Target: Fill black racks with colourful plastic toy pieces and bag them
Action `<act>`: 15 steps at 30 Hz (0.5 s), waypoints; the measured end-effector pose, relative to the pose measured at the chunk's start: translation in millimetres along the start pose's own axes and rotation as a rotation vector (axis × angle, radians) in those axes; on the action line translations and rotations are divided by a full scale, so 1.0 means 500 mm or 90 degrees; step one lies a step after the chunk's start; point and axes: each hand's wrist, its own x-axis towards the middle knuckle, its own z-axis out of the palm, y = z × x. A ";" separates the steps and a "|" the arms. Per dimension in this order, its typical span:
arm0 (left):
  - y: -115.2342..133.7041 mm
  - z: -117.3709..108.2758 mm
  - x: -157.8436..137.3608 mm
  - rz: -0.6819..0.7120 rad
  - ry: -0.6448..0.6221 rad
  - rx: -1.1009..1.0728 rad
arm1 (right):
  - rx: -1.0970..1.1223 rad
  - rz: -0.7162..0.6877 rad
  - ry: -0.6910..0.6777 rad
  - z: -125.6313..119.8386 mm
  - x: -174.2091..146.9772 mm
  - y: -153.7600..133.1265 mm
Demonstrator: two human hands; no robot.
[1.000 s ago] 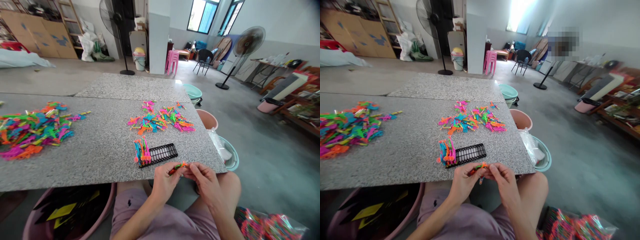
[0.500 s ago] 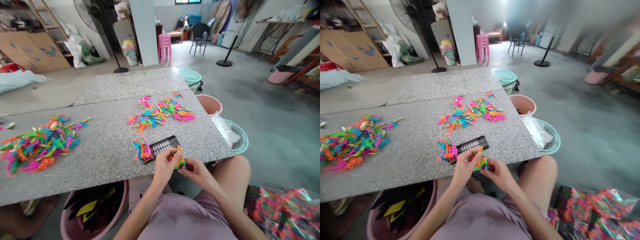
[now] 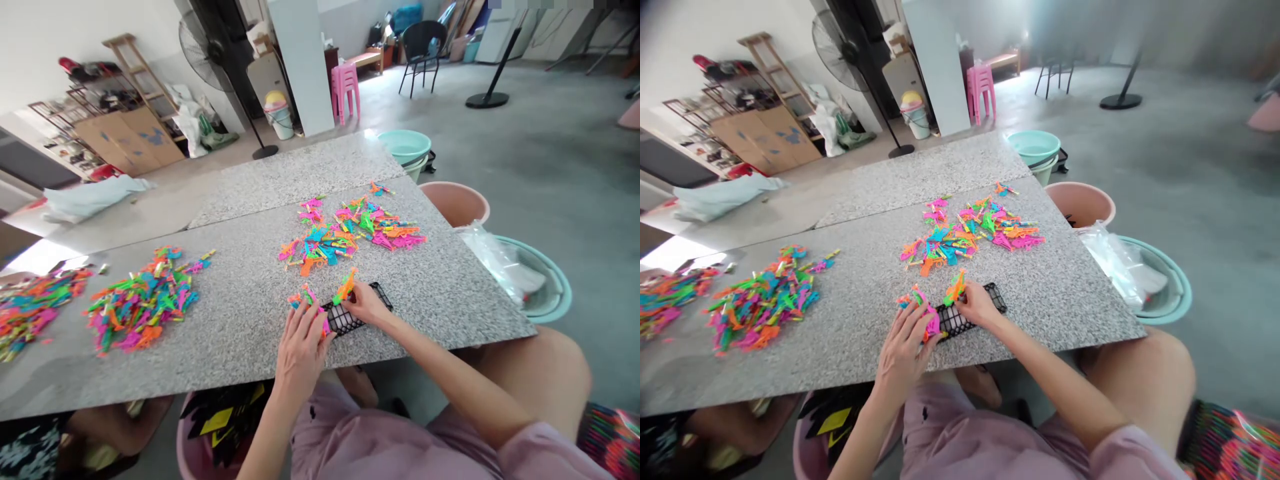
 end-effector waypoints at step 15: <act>-0.008 -0.003 0.000 0.013 0.014 -0.082 | -0.052 -0.062 -0.099 0.077 0.052 0.002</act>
